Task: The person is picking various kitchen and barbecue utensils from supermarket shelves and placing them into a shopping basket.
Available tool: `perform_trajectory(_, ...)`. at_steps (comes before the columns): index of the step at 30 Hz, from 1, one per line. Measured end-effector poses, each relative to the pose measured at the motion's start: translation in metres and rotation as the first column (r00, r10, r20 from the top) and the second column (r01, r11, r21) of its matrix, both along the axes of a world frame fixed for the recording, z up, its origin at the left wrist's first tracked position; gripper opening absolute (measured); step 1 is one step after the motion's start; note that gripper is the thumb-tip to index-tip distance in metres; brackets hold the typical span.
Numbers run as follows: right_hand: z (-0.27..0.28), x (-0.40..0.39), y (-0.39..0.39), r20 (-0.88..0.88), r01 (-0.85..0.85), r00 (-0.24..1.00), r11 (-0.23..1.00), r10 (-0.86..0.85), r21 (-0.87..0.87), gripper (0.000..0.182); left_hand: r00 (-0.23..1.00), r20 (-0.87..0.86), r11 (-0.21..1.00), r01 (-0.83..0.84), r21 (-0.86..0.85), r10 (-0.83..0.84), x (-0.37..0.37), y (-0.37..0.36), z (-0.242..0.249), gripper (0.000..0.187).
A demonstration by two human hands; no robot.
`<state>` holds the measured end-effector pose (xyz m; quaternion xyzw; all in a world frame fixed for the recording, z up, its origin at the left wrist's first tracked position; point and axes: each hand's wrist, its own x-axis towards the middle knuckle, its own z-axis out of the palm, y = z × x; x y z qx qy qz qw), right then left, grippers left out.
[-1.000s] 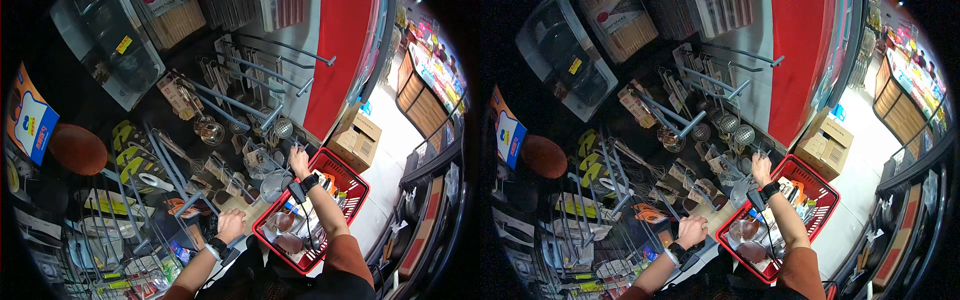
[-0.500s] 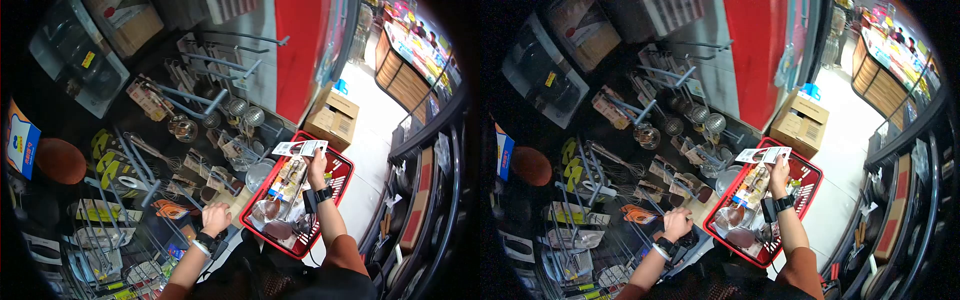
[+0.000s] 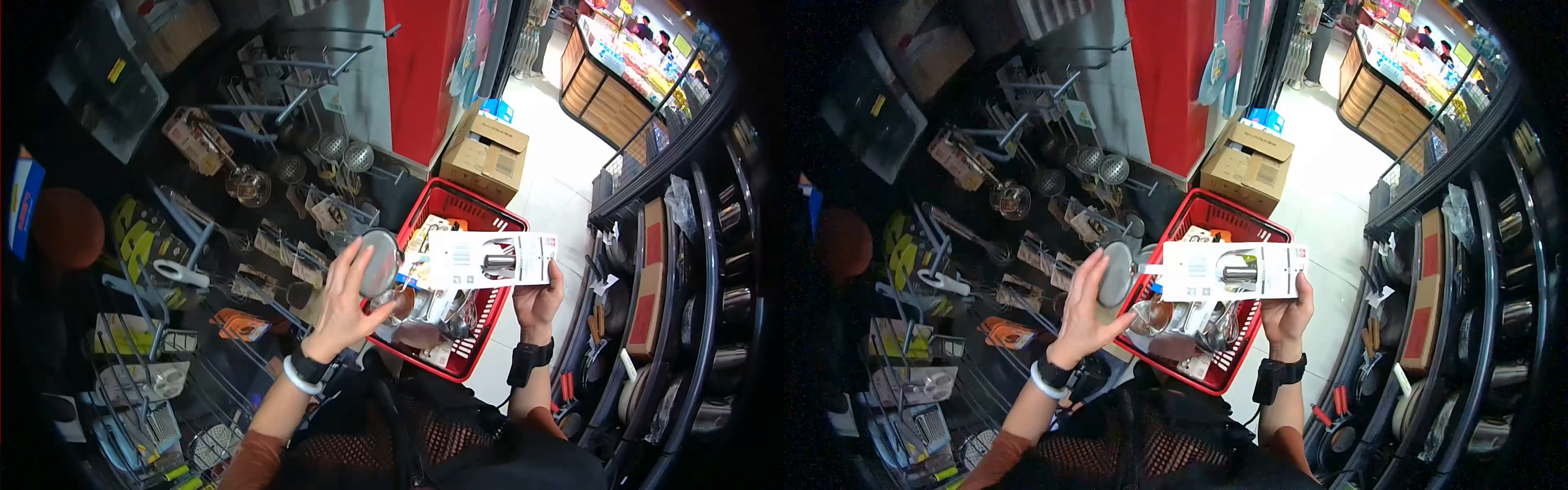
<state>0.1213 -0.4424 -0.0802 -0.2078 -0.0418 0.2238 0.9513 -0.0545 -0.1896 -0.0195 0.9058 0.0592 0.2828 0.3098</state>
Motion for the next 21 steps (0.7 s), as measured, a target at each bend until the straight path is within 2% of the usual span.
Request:
perform_trajectory(1, -0.001, -0.004, -0.002, 0.013, -0.036, 0.999, 0.999, 0.035, 0.037, 0.041, 1.000, -0.001, 1.000, -0.004, -0.008, 0.004, -0.001, -0.002, 0.000, 0.066)
perform_trajectory(3, -0.008, -0.006, -0.006, -0.013, -0.055, 0.998, 0.996, 0.056, 0.075, 0.041, 0.994, 0.111, 0.991, -0.011, 0.131, -0.003, -0.002, -0.003, 0.001, 0.067)
perform_trajectory(5, -0.014, -0.010, -0.010, -0.044, -0.111, 0.992, 0.975, 0.121, 0.191, 0.040, 0.990, 0.135, 0.988, 0.024, 0.153, -0.045, -0.008, -0.001, 0.003, 0.068)
perform_trajectory(7, -0.019, -0.010, -0.010, -0.053, -0.108, 0.991, 0.975, 0.120, 0.194, 0.040, 0.973, 0.206, 0.986, 0.071, 0.148, -0.101, -0.013, -0.003, 0.006, 0.065)
perform_trajectory(9, -0.023, -0.008, -0.008, -0.072, -0.126, 0.986, 0.963, 0.147, 0.239, 0.044, 0.976, 0.201, 0.984, 0.055, 0.171, -0.089, -0.016, -0.006, 0.000, 0.065)
perform_trajectory(10, -0.012, -0.011, -0.002, -0.075, -0.127, 0.986, 0.963, 0.148, 0.237, 0.044, 0.978, 0.195, 0.980, 0.039, 0.197, -0.078, -0.017, -0.008, -0.005, 0.064)
perform_trajectory(12, 0.009, -0.019, 0.010, -0.009, -0.091, 0.996, 0.992, 0.092, 0.092, 0.050, 0.989, 0.142, 0.987, 0.015, 0.162, -0.038, -0.021, -0.011, -0.022, 0.059)
perform_trajectory(13, 0.003, -0.014, 0.009, 0.143, -0.233, 0.966, 0.964, 0.215, 0.124, 0.055, 0.997, -0.077, 0.997, 0.019, -0.070, -0.025, -0.024, -0.011, -0.036, 0.051)
perform_trajectory(14, -0.004, -0.012, 0.012, 0.153, -0.274, 0.952, 0.961, 0.265, 0.043, 0.053, 0.954, -0.292, 0.956, -0.023, -0.293, -0.066, -0.026, -0.009, -0.052, 0.043)
perform_trajectory(15, -0.008, -0.011, 0.018, 0.134, -0.232, 0.958, 0.958, 0.255, -0.166, 0.051, 0.951, -0.298, 0.956, -0.006, -0.294, -0.086, -0.027, -0.008, -0.076, 0.043)
perform_trajectory(16, -0.012, -0.011, 0.024, 0.120, -0.179, 0.964, 0.911, 0.238, -0.372, 0.050, 0.926, -0.321, 0.716, -0.087, -0.692, -0.197, -0.028, -0.009, -0.103, 0.036)
perform_trajectory(17, -0.029, -0.008, 0.029, 0.092, -0.176, 0.961, 0.830, 0.262, -0.529, 0.049, 0.903, -0.297, 0.323, -0.194, -0.927, -0.311, -0.027, -0.010, -0.117, 0.030)
perform_trajectory(18, -0.047, -0.006, 0.034, 0.057, -0.177, 0.956, 0.723, 0.286, -0.668, 0.048, 0.897, -0.294, 0.324, -0.185, -0.928, -0.329, -0.026, -0.009, -0.117, 0.030)
perform_trajectory(20, -0.072, -0.017, 0.047, 0.077, -0.083, 0.943, 0.450, 0.325, -0.889, 0.049, 0.815, -0.297, -0.066, -0.377, -0.924, -0.498, -0.027, -0.004, -0.114, 0.031)
perform_trajectory(21, -0.084, -0.025, 0.049, 0.064, -0.085, 0.923, 0.363, 0.380, -0.928, 0.049, 0.768, -0.256, -0.114, -0.391, -0.913, -0.587, -0.025, 0.002, -0.120, 0.034)
